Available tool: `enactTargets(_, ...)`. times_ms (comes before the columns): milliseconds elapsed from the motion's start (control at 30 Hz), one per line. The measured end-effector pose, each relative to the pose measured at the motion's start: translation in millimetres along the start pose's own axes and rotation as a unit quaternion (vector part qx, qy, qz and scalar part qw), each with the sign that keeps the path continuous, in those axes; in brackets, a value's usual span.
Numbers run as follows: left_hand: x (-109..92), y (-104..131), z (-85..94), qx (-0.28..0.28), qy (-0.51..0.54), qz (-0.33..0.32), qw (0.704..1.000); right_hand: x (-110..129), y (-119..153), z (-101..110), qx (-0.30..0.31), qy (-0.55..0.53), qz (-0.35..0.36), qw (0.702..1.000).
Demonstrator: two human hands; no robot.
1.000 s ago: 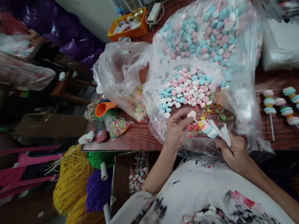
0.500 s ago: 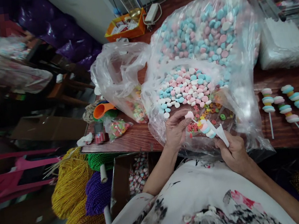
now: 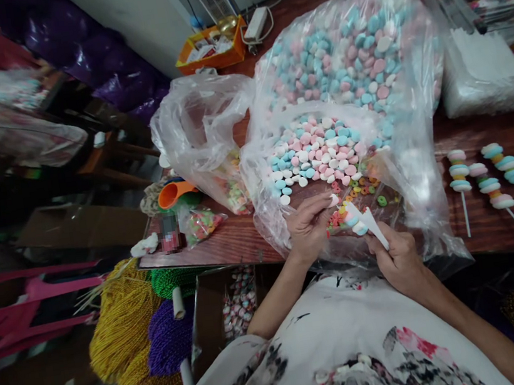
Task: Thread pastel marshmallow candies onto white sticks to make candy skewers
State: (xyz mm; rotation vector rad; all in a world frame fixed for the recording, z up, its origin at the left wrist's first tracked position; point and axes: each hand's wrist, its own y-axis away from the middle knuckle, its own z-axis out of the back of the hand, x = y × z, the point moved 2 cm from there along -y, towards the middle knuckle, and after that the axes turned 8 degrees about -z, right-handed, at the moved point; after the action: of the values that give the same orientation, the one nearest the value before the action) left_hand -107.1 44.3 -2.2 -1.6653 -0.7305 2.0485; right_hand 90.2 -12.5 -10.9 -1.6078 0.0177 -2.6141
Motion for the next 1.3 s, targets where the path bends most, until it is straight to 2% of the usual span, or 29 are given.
enactTargets(133,1.7,4.2,-1.0,0.032,-0.05,-0.031,0.998,2.3,-1.3,1.7,0.006,-0.007,0.009,1.0)
enactTargets(267,-2.2,6.7,-2.3,0.048,-0.058,-0.039,0.996,0.3,-0.9,2.5,-0.014,-0.021,0.013,1.0)
enactTargets(400,-5.1,10.4,-7.3,0.042,-0.064,-0.038,0.996,1.1,-2.1,-1.3,-0.043,-0.035,0.005,0.998)
enactTargets(567,-3.9,13.1,-15.5,0.008,-0.038,-0.003,0.999,2.9,-8.8,-6.3,-0.065,-0.013,0.011,0.998)
enactTargets(767,-1.8,7.6,-14.0,-0.021,0.113,0.125,0.986,-2.9,-10.1,-3.5,-0.069,-0.006,0.023,0.997)
enactTargets(933,-1.4,1.0,-16.0,0.016,0.099,0.068,0.993,0.8,-8.3,-8.1,-0.059,-0.01,0.048,0.997)
enactTargets(1033,-3.0,3.3,-23.3,0.01,0.107,0.104,0.989,10.9,-6.2,-7.8,-0.064,-0.007,0.063,0.996)
enactTargets(1133,-4.3,5.4,-26.2,0.0,0.16,0.16,0.974,15.7,0.0,17.4,-0.106,0.028,0.048,0.993)
enactTargets(1200,-3.2,3.6,-20.4,-0.027,0.201,0.168,0.965,6.7,5.3,55.8,-0.203,0.072,0.022,0.976)
enactTargets(1267,0.0,-0.2,-9.2,-0.06,0.2,0.165,0.964,-15.9,8.2,104.9,-0.327,0.141,-0.016,0.934)
enactTargets(1300,2.1,-2.0,-3.0,-0.069,0.182,0.166,0.967,-32.1,6.6,128.1,-0.338,0.18,-0.043,0.923)
